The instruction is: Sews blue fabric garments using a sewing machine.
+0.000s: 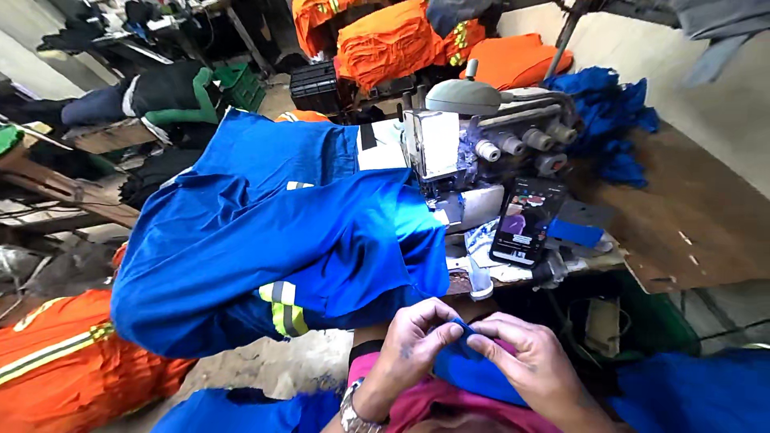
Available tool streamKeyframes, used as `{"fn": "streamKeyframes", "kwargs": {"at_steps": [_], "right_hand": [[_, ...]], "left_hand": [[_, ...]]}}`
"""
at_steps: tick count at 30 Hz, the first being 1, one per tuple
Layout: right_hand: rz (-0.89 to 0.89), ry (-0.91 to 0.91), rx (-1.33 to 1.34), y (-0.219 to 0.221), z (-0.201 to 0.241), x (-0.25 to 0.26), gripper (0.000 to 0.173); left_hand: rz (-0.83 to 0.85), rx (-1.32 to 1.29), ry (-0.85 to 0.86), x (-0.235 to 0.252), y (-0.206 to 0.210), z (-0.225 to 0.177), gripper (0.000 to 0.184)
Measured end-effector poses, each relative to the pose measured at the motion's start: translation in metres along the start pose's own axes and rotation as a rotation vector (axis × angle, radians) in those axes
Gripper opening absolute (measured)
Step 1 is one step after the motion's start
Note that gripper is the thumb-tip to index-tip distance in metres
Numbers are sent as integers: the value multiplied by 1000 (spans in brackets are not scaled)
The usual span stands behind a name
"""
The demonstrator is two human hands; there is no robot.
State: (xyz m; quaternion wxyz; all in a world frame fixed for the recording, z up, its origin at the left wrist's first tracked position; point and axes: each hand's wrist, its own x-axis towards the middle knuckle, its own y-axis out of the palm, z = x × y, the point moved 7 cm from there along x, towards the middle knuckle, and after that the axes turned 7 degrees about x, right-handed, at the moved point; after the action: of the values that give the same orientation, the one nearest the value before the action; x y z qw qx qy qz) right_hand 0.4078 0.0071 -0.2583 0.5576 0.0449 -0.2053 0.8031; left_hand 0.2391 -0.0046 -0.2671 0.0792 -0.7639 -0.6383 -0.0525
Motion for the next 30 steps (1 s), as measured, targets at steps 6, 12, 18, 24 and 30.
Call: {"fn": "streamKeyframes", "kwargs": {"at_steps": [6,12,18,24,30], "right_hand": [[26,-43,92,4,-2,-1,24],[-72,12,163,-7,-4,-4,21],[-206,73,397,1,3,79,13],[-71,232,445,37,-28,79,17],[-237,279,343,-4,-40,125,24]], "left_hand": [[58,-29,23,4,6,-5,16],[1,-146,-136,-22,-2,56,17],[-146,932,162,81,-78,-88,15],[202,1318,-223,116,-98,-71,22],[73,1304,-187,143,-89,-65,20]]}}
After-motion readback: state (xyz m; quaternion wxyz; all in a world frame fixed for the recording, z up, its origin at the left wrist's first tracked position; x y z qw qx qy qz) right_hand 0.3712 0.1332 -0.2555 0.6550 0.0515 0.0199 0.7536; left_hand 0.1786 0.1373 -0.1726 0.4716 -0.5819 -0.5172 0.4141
